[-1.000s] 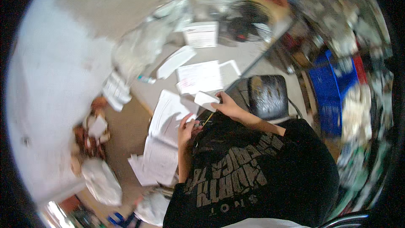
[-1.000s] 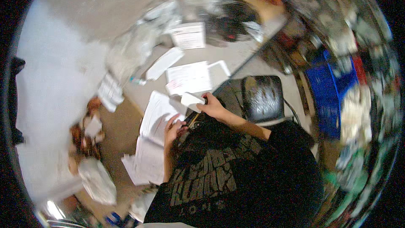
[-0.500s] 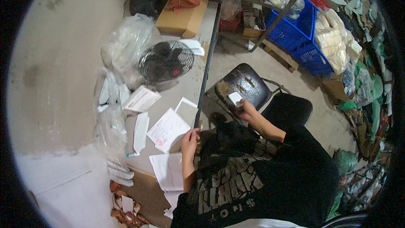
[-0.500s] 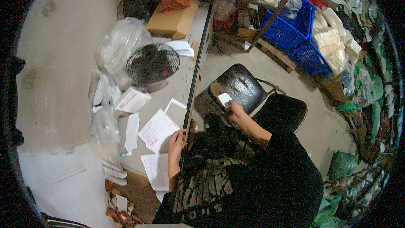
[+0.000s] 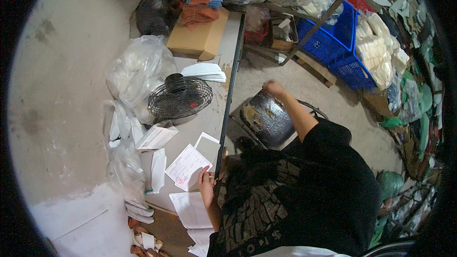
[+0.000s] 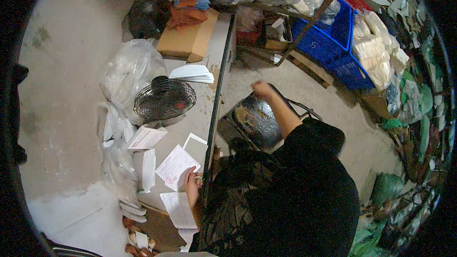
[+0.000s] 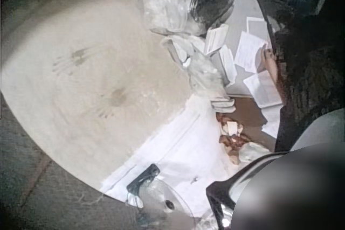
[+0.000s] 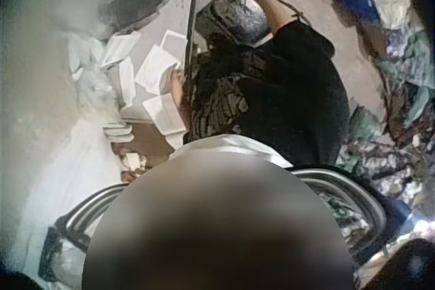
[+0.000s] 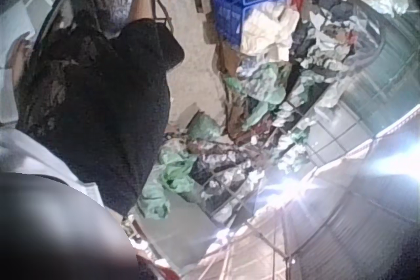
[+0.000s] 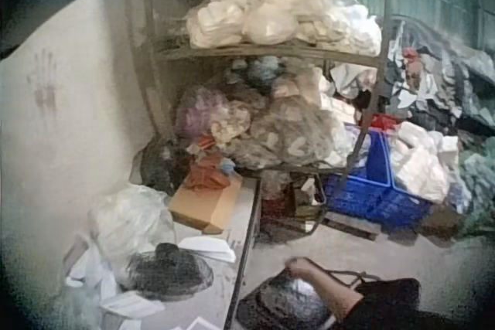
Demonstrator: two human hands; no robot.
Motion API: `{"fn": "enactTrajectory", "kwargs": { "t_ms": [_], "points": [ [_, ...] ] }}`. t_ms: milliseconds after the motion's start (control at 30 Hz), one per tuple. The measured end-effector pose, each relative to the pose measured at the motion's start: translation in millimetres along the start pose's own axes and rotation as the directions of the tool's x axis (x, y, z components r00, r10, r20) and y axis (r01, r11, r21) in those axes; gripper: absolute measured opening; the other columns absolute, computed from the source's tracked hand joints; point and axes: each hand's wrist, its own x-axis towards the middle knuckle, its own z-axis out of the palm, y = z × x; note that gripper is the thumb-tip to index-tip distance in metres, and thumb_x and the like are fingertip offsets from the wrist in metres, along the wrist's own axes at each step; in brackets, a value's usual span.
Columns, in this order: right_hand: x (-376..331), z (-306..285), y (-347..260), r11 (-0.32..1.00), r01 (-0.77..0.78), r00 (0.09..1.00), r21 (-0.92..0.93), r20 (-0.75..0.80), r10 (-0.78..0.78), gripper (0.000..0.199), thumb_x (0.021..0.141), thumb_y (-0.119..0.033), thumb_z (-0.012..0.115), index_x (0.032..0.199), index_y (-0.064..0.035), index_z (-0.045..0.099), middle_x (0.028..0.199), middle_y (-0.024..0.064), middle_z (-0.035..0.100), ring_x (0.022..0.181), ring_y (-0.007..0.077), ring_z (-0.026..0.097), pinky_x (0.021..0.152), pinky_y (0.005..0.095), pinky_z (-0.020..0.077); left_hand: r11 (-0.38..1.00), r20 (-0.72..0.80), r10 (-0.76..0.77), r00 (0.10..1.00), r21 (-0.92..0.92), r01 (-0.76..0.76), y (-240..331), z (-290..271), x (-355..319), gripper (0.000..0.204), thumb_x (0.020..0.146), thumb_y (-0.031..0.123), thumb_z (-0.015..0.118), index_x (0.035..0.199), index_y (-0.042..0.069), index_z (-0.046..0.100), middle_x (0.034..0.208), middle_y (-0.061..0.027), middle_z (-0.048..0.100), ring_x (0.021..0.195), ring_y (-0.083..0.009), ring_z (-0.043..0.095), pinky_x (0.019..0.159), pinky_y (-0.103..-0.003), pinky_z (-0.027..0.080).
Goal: The person sorts through papers and documents on a cluttered table, then retrieves a blue folder from a shelf and places it on the table. They also handle several plastic-wrapped items, moving them between baskets.
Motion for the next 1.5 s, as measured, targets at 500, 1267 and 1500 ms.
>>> {"fn": "enactTrajectory", "kwargs": {
  "t_ms": [500, 1267, 1500],
  "points": [
    [-81.6, 153.0, 152.2, 0.419, 0.569, 0.741, -0.708, 0.662, 0.113, 0.042, 0.09, -0.04, 0.056, 0.105, -0.0052, 0.075, 0.099, 0.0189, 0.074, 0.085, 0.0365, 0.071, 0.074, 0.0527, 0.0553, 0.837, -0.198, 0.015, 0.98, -0.533, -0.121, -67.3, -13.8, -27.4, 0.047, 0.092, 0.004, 0.057, 0.138, -0.003, 0.053, 0.104, -0.0068, 0.058, 0.075, -0.0146, 0.055, 0.066, -0.029, 0.05],
    [-481.0, 135.8, 132.2, 0.751, 0.657, 0.21, -0.057, 0.971, -0.11, 0.036, 0.092, -0.038, 0.068, 0.109, -0.0071, 0.072, 0.107, 0.018, 0.074, 0.103, 0.0384, 0.069, 0.086, 0.0487, 0.0535, 0.775, -0.02, 0.043, 0.999, -0.63, -0.046, -304.5, 38.2, -242.2, 0.039, 0.098, 0.002, 0.06, 0.137, 0.003, 0.055, 0.109, -0.0085, 0.064, 0.092, -0.0183, 0.062, 0.084, -0.034, 0.054],
    [-405.3, 9.3, 286.2, 0.277, 0.841, 0.336, -0.464, 0.85, 0.405, 0.026, 0.091, -0.022, 0.059, 0.104, -0.0034, 0.073, 0.105, 0.0208, 0.074, 0.096, 0.0408, 0.071, 0.08, 0.0522, 0.0546, 0.764, 0.265, 0.124, 0.956, 0.589, -0.262, -438.1, 114.3, -231.2, 0.035, 0.102, 0.026, 0.06, 0.131, 0.007, 0.064, 0.114, -0.0166, 0.069, 0.096, -0.0324, 0.065, 0.087, -0.045, 0.05]
  ]
}}
